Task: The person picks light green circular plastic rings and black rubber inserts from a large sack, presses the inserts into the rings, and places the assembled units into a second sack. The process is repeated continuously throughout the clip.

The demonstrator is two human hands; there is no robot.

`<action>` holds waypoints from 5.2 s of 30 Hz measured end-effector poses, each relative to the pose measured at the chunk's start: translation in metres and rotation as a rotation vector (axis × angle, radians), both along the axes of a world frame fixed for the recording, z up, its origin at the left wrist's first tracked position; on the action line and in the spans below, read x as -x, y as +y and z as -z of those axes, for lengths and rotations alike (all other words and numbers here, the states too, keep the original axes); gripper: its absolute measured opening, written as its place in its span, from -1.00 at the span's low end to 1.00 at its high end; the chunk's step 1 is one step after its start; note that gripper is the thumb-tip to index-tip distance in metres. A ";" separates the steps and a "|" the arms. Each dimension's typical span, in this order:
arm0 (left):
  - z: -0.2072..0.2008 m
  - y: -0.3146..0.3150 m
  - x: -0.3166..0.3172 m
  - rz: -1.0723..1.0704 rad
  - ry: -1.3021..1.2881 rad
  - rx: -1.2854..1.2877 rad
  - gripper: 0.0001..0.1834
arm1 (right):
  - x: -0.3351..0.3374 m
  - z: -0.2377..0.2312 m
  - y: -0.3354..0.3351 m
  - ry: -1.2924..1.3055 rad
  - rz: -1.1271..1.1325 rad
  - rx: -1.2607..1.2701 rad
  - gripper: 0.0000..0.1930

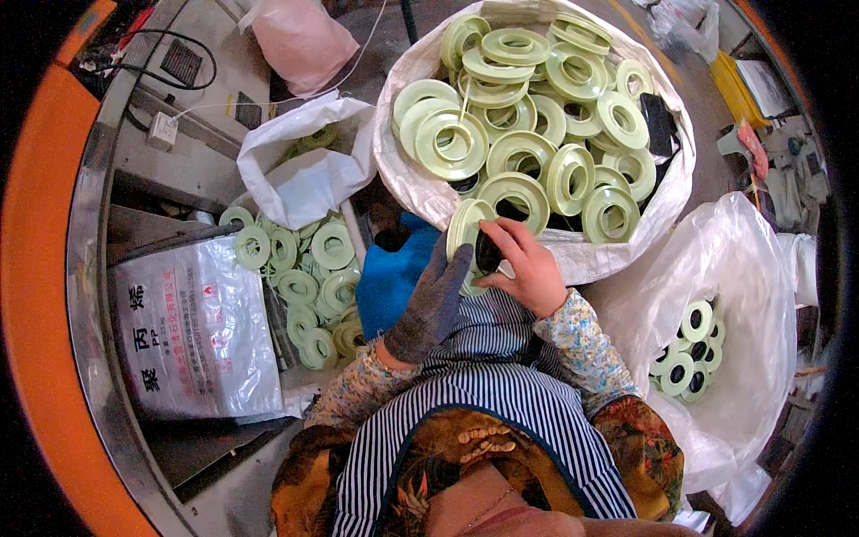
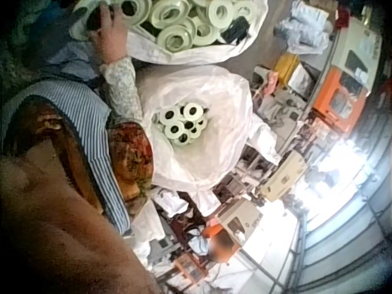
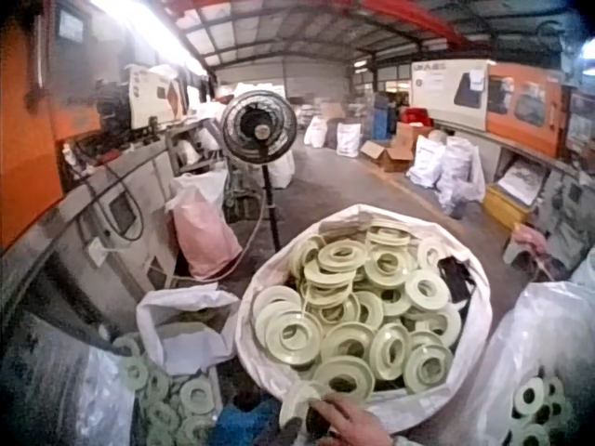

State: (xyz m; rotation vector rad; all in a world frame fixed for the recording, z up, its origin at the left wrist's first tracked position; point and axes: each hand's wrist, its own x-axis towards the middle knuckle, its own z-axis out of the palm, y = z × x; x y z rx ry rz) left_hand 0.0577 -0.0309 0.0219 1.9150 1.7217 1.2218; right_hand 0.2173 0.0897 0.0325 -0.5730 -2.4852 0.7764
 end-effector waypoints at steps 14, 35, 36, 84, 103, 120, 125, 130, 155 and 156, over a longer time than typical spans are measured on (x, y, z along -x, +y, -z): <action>-0.015 0.000 -0.003 0.061 -0.296 -0.014 -0.43 | 0.001 -0.005 -0.013 -0.012 -0.037 -0.002 -0.23; -0.018 -0.007 0.020 0.152 -0.056 -0.030 -0.40 | -0.004 -0.027 -0.015 -0.046 -0.062 -0.205 -0.13; -0.026 -0.007 0.017 0.132 -0.154 0.051 -0.40 | -0.004 -0.025 -0.014 -0.054 -0.069 -0.213 -0.12; -0.012 0.020 -0.026 0.201 -0.667 0.325 -0.13 | -0.032 0.003 -0.034 -0.092 0.177 0.175 0.01; 0.028 0.033 -0.005 0.074 -0.517 0.157 -0.33 | -0.085 0.020 0.007 0.992 0.298 1.475 -0.25; 0.035 0.030 0.043 0.009 -0.079 -0.019 -0.61 | -0.010 0.075 0.007 -0.012 0.267 1.013 -0.77; 0.052 -0.016 0.039 -0.267 -1.517 0.245 -0.54 | -0.028 0.082 0.025 -0.154 0.458 0.006 -0.82; 0.036 -0.018 0.035 -0.247 -1.714 0.147 -0.63 | -0.028 0.098 0.066 -0.223 0.597 -0.259 -0.74; 0.080 -0.001 0.008 -0.051 -0.295 -0.021 -0.22 | -0.019 0.072 0.082 -0.751 0.537 -0.183 -0.62; 0.070 -0.002 0.007 -0.041 -0.350 -0.011 -0.27 | -0.020 0.056 0.071 -0.677 0.654 -0.324 -0.59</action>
